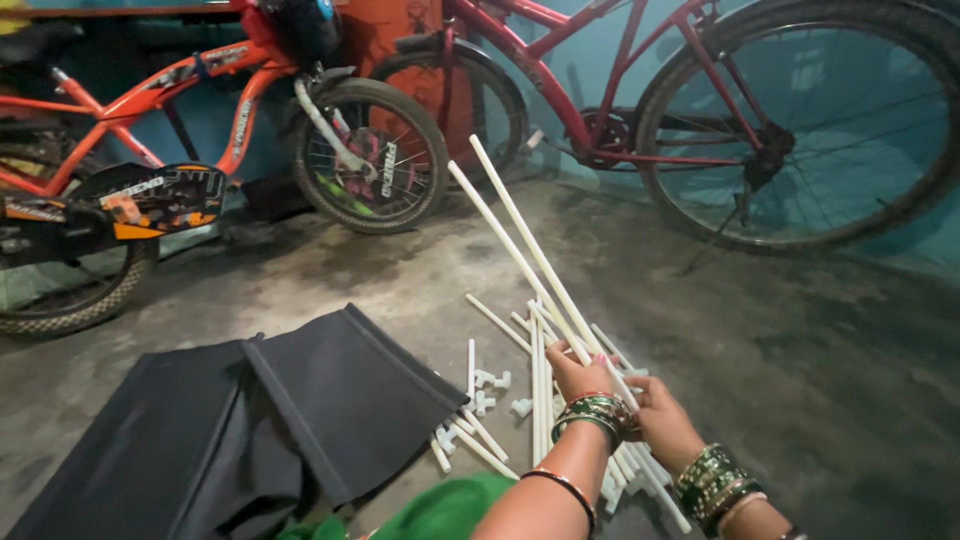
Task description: The person assembles white plastic rods and T-shaped connectors into small frame-like structures on the floor. They repeatedly connect and disconnect pieces, then handle black fabric panels and a long white rod, inserting the rod into a fabric sleeve.
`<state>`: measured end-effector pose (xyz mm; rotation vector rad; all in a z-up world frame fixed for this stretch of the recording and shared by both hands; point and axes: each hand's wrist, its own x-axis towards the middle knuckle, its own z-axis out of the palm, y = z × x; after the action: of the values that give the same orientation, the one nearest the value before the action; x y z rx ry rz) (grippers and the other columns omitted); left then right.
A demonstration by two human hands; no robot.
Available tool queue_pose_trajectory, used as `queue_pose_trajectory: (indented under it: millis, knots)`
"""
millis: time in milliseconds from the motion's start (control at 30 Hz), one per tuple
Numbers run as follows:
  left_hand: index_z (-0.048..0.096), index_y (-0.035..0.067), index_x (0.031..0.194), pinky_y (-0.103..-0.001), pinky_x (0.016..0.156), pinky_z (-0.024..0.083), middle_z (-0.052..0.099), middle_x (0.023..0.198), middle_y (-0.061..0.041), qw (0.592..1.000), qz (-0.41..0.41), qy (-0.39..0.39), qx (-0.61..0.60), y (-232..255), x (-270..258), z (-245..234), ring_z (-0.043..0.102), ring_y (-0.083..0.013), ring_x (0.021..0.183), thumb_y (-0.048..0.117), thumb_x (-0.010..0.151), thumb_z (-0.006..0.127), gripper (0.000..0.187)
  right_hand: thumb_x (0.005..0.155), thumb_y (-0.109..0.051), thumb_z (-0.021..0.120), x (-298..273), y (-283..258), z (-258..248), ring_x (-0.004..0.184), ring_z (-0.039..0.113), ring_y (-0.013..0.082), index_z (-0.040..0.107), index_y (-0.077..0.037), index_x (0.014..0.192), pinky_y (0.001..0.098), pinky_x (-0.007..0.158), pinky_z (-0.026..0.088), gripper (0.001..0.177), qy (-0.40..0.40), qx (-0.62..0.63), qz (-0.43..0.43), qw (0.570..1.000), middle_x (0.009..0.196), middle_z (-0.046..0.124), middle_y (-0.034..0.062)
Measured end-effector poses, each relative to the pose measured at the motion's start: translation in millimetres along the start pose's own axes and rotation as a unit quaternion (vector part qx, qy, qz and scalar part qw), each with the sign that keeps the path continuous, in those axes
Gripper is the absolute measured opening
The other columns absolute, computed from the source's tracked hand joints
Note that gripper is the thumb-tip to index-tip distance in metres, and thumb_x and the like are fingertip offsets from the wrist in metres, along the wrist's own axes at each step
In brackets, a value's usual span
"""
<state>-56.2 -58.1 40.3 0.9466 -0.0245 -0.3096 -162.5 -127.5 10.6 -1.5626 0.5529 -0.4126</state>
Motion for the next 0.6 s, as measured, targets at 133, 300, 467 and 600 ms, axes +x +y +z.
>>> queue_pose_trajectory:
  millis: [133,300,467,600]
  knots:
    - [0.044,0.009,0.126,-0.037,0.069,0.066,0.067,0.106,-0.015,0.999,0.026,-0.003,0.045,-10.8,2.5,-9.5,0.077,-0.0244,0.083,-0.013,0.085,0.062,0.05,0.094,-0.004,0.052,11.6,3.5,5.7,0.07,0.059,0.0223,0.064,-0.004,0.131,0.0388,0.059,0.053,0.039,0.039,-0.04,0.016,0.998,0.089,0.061,0.013]
    - [0.043,0.009,0.125,-0.034,0.069,0.067,0.068,0.109,-0.013,0.999,-0.015,0.007,0.048,-30.9,21.0,-28.9,0.074,-0.0219,0.088,-0.013,0.089,0.056,0.044,0.095,-0.013,0.054,4.0,3.4,20.8,0.071,0.061,0.0189,0.064,-0.011,0.127,0.0366,0.063,0.056,0.033,0.07,-0.141,0.017,0.987,0.089,0.066,0.0079]
    - [0.04,0.012,0.124,-0.039,0.064,0.057,0.06,0.107,-0.008,0.993,-0.108,0.042,0.02,-50.8,46.4,-64.4,0.073,-0.0231,0.087,-0.006,0.092,0.053,0.038,0.093,-0.011,0.058,4.1,15.7,29.2,0.075,0.066,0.023,0.066,-0.013,0.127,0.039,0.065,0.058,0.035,0.092,-0.212,0.019,0.973,0.094,0.069,0.0103]
    - [0.052,0.002,0.121,-0.051,0.066,0.054,0.062,0.105,-0.018,0.934,-0.252,0.127,-0.217,-59.9,68.2,-90.0,0.073,-0.0398,0.093,0.035,0.099,0.035,0.043,0.093,-0.013,0.058,13.9,34.5,28.5,0.08,0.072,0.0257,0.063,-0.011,0.131,0.0425,0.067,0.062,0.038,0.104,-0.249,0.028,0.962,0.101,0.074,0.0151]
